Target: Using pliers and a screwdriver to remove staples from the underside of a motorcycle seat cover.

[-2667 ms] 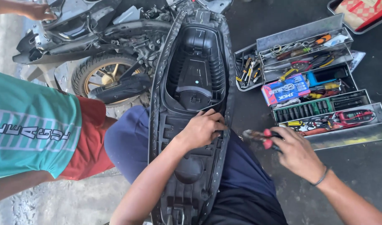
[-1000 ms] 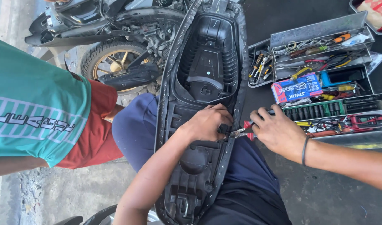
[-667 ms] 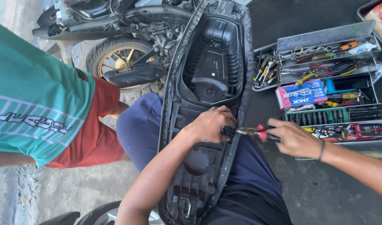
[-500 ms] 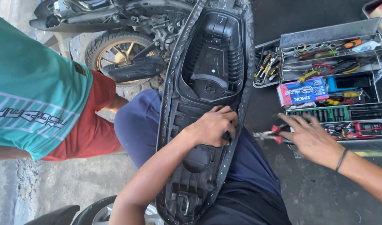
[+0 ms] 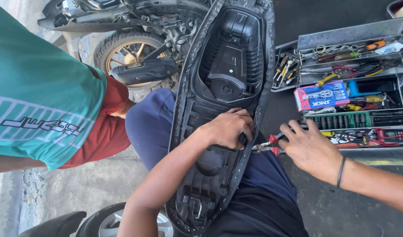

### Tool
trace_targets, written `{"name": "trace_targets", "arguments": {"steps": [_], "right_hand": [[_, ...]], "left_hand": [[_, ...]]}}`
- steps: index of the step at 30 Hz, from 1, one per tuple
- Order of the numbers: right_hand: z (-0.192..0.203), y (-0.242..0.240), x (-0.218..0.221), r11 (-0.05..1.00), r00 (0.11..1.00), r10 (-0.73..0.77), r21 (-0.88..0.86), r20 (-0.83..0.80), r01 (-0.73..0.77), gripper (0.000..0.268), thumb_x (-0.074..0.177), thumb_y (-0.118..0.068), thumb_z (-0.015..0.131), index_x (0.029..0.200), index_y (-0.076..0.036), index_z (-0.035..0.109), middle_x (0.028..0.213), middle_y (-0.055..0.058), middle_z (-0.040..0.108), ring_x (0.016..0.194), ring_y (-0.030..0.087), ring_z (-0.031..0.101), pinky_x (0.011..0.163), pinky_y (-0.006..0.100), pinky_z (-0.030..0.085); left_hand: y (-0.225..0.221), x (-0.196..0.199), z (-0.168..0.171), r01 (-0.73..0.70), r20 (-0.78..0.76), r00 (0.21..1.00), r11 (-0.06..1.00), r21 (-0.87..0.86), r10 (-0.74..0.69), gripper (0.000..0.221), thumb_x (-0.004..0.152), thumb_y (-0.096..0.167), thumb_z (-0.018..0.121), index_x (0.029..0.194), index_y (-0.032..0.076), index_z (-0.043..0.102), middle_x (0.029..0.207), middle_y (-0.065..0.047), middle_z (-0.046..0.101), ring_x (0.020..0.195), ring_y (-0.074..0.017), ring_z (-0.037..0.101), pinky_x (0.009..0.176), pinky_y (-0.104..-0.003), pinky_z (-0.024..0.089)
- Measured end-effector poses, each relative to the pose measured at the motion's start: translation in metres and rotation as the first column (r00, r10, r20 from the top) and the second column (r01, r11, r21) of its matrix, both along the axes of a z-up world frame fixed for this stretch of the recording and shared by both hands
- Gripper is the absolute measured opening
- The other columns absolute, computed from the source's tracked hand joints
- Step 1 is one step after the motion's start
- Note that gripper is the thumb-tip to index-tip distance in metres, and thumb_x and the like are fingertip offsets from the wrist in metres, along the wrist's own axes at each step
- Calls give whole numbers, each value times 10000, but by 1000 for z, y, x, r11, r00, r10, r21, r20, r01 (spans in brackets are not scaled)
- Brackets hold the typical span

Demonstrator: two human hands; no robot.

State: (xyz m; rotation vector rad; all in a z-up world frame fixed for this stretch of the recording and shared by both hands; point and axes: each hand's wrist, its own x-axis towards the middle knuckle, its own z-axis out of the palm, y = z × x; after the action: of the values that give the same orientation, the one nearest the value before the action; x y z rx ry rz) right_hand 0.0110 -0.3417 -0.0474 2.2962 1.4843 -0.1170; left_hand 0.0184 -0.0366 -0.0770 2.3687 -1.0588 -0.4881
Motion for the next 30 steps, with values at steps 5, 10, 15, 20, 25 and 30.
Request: {"name": "trace_targets", "arguments": {"steps": [5,10,15,20,25,30], "right_hand": [[7,6,8,999,1000,25,-26,-8,-25,115,937,-303,698,1034,-269,748,1297,83,627,1168,329,605,899,526,532],[5,24,1,999,999,33,-23,0,-33,145,960,-322,655,1030,-253,763,1214,80,653,1123,319,618,879,521,523],[-55,0,25,983,878,-88,99,-470,152,441,823,-120,630,1214,-268,770,1054,79,601,924,390,685,892,568,566],[-61,-44,17,864,701,-85,298,-708,406,357,744,1,662,991,-215,801,979,-1,680,825,302,733,745,466,510],[-58,-88,3,965,974,-225,-143,-15,221,549,872,-240,670,1396,-402,642,1770,112,401,1582,354,492,1255,669,464],[-36,-66,3,967,971,-112,203,-211,155,724,769,12,726,1407,-327,675,1690,133,499,1529,365,519,1317,727,371]], "left_hand": [[2,4,-3,-19,-10,1000,1000,6,19,369,673,329,978,1033,271,922,1163,56,753,1275,-242,586,1183,-463,415],[2,1,-3,-15,-31,999,999,29,16,383,682,332,1006,1053,288,923,1169,74,759,1277,-228,583,1135,-431,440],[7,0,-2,-33,-56,998,999,-24,32,389,669,321,990,1049,275,925,1205,54,790,1315,-230,598,1162,-423,444],[12,-5,0,-42,-31,999,995,-86,40,291,689,255,942,978,247,904,1167,29,759,1243,-247,626,1140,-432,458],[0,-14,1,29,9,1000,1000,-9,-29,206,587,300,981,768,328,886,1024,110,676,1130,-230,563,1200,-557,379],[3,-3,-1,46,-21,999,999,-11,-46,361,648,323,987,999,292,906,1099,65,732,1180,-243,604,1230,-497,381]]}}
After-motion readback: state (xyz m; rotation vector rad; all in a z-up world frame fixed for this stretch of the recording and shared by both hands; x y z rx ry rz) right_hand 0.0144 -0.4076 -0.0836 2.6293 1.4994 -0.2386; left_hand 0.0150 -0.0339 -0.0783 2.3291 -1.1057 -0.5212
